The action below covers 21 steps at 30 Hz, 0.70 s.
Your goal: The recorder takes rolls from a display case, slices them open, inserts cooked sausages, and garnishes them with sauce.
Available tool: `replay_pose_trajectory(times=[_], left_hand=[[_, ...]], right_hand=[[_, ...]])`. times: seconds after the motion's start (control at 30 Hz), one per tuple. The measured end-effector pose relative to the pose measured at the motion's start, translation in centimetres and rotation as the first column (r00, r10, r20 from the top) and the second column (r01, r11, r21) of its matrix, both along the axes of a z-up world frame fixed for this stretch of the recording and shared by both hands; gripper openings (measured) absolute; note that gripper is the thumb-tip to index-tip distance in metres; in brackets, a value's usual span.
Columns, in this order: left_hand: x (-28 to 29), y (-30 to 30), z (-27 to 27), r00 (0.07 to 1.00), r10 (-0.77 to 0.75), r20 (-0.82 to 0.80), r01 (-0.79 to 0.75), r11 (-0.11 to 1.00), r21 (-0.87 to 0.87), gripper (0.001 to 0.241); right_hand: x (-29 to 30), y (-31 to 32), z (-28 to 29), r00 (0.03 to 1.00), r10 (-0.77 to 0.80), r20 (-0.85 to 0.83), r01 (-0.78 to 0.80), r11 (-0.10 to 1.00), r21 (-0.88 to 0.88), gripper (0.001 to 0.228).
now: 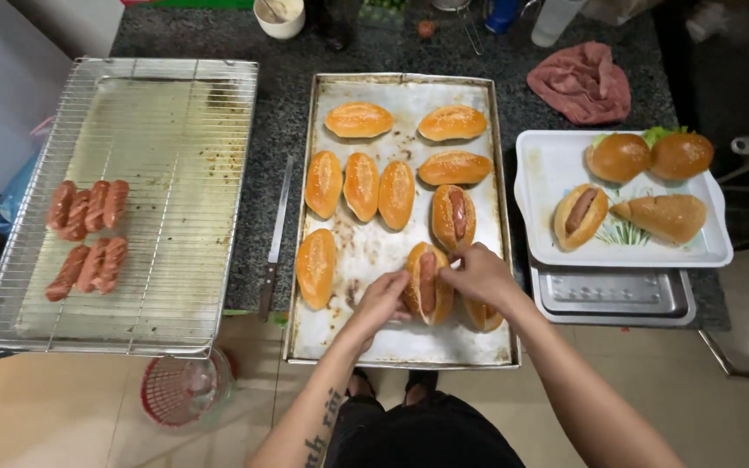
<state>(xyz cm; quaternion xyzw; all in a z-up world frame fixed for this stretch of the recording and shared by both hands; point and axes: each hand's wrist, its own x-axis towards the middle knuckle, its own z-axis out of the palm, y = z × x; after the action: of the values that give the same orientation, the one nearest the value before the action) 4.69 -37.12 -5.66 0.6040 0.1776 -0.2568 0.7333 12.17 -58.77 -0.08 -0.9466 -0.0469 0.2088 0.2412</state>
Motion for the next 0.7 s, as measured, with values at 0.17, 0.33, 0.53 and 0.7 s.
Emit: replay_pose_trajectory(times=[0.17,0.33,0.53,0.7], left_hand=[[-0.1,-1.4,-0.2,0.995,-0.055,-0.083,0.053,0.998,-0.033,0.056],[-0.1,0.0,0.8,0.99,-0.084,-0.11,0.103,0.978,0.18,0.054],[-0.5,9.9,1.4,0.972,0.138,0.19,-0.186,0.945,0.268,0.052],[-3.0,22.0,8.0,0.803,0.21,0.557,-0.591,0.4,0.701,0.038]], right_hand=[[-0.8,-0.1,1.2,1.0,-0.004,-0.007,0.003,0.994,-0.11,0.05],[-0.4,0.8,2.5,0.994,-0.064,0.09,0.069,0.997,-0.045,0.043],[2.6,6.8,-1.1,0.994,-0.072,0.083,0.035,0.923,0.384,0.029],[3.6,15.7,-3.5,0.953,0.033,-0.302,0.176,0.751,0.637,0.056]])
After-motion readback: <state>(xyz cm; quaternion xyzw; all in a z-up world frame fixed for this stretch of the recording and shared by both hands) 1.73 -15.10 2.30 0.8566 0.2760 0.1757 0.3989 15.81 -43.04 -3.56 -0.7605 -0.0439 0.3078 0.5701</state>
